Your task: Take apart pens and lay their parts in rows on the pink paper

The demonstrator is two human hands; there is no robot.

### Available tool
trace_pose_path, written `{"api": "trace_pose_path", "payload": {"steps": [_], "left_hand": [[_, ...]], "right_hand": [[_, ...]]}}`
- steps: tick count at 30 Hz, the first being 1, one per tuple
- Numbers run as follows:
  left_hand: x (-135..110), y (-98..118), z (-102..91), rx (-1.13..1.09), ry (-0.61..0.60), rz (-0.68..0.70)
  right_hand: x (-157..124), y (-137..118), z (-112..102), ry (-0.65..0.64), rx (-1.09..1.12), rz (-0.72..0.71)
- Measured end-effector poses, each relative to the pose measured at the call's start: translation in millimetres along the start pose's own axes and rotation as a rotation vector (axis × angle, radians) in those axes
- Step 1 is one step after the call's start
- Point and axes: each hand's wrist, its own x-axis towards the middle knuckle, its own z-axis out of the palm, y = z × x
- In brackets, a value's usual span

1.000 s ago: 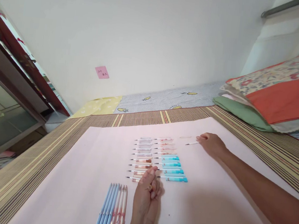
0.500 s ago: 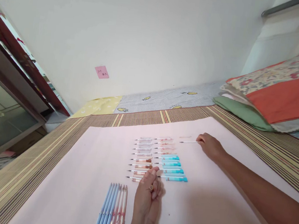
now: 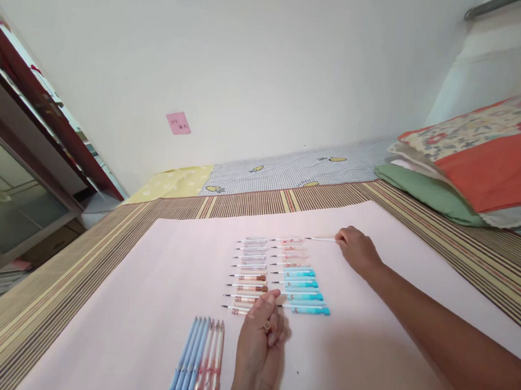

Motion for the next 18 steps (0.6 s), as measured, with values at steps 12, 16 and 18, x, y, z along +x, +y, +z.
{"api": "trace_pose_path", "payload": {"steps": [12, 16, 18], "left_hand": [[-1.2, -0.5, 2.4, 0.019, 0.013, -0.009], [-0.8, -1.1, 3.4, 0.033, 0.007, -0.010], [-0.7, -2.2, 3.6, 0.031, 0.003, -0.013]], "right_hand": [[4.6, 0.3, -1.9, 0.009, 0.014, 0.056], [5.0, 0.7, -0.5, 0.012, 0.013, 0.073], [5.0, -0.2, 0.2, 0.031, -0.016, 0.050]]}}
